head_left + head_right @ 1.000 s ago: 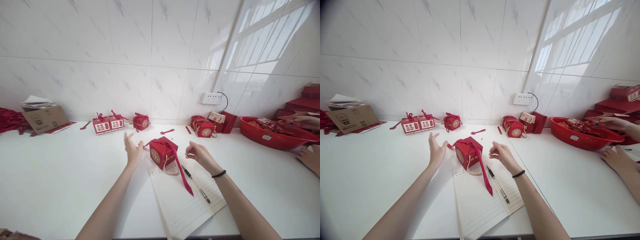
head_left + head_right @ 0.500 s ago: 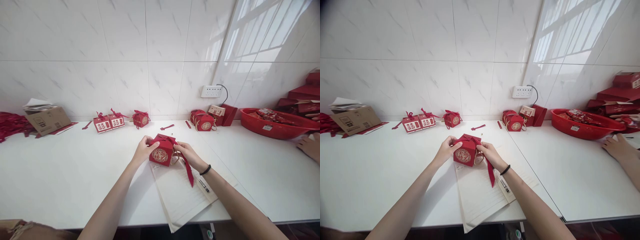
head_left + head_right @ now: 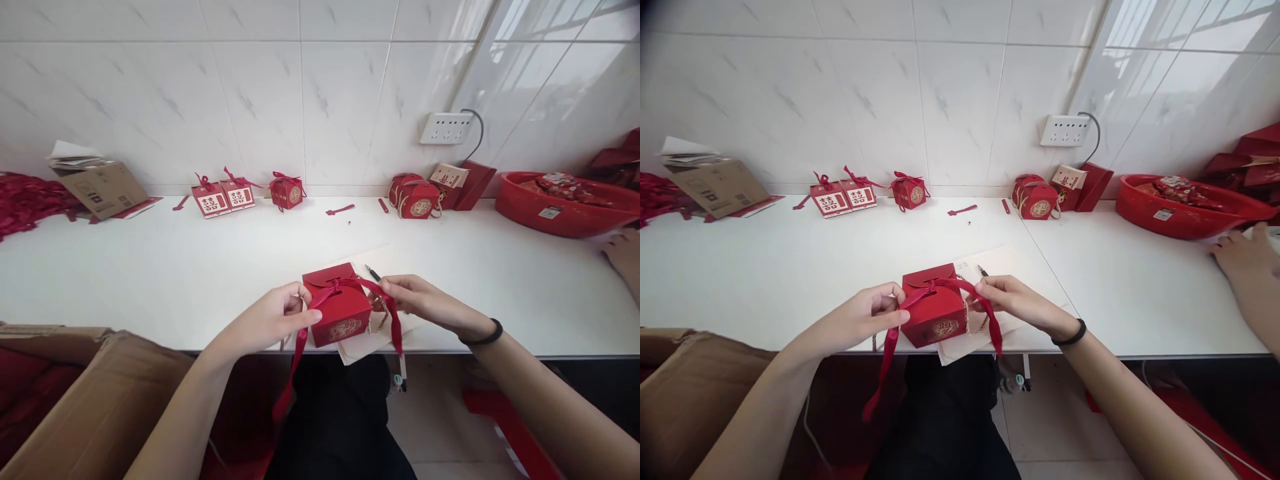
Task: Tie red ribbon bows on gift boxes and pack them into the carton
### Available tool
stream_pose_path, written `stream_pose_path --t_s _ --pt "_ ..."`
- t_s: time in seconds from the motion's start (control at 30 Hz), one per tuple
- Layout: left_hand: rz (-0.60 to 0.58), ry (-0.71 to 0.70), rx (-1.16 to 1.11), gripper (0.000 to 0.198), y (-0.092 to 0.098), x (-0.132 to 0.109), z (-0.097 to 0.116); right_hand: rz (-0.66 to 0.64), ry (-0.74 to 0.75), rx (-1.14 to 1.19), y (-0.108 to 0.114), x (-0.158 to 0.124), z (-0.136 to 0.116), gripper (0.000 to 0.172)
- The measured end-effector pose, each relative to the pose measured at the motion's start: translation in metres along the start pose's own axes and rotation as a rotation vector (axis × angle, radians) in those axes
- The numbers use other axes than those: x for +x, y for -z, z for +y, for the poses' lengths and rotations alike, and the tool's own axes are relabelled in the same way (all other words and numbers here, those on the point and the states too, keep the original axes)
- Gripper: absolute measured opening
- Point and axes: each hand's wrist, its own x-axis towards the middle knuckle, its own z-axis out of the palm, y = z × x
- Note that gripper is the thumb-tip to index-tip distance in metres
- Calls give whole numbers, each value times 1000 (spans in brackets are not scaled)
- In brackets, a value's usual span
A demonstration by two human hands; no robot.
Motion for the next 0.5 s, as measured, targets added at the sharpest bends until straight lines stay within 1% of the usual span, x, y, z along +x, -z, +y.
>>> stream_pose_path --t_s 0.07,0.1,0.2,0.27,0.33,0.4,0.43,0.5 --pt "-30 -13 -9 29 8 2 -2 78 -5 28 -2 2 -1 44" --pt "-11 -32 -14 29 10 3 -3 111 1 29 -3 3 -1 44" --pt "101 -83 -42 29 11 2 -10 208 37 -9 1 7 1 46" --pt "106 -87 -84 29 10 0 -18 258 41 -45 4 8 3 48" --pt "69 -62 -116 27 11 -3 -28 260 25 -13 6 5 3 48" --pt "63 -36 -172 24 17 -7 -36 222 14 124 8 -1 -1 40" --pt "86 -38 -231 23 20 -9 -37 199 19 216 9 -4 -5 34" --pt "156 -99 -393 21 28 -13 -34 153 56 380 10 -10 -15 24"
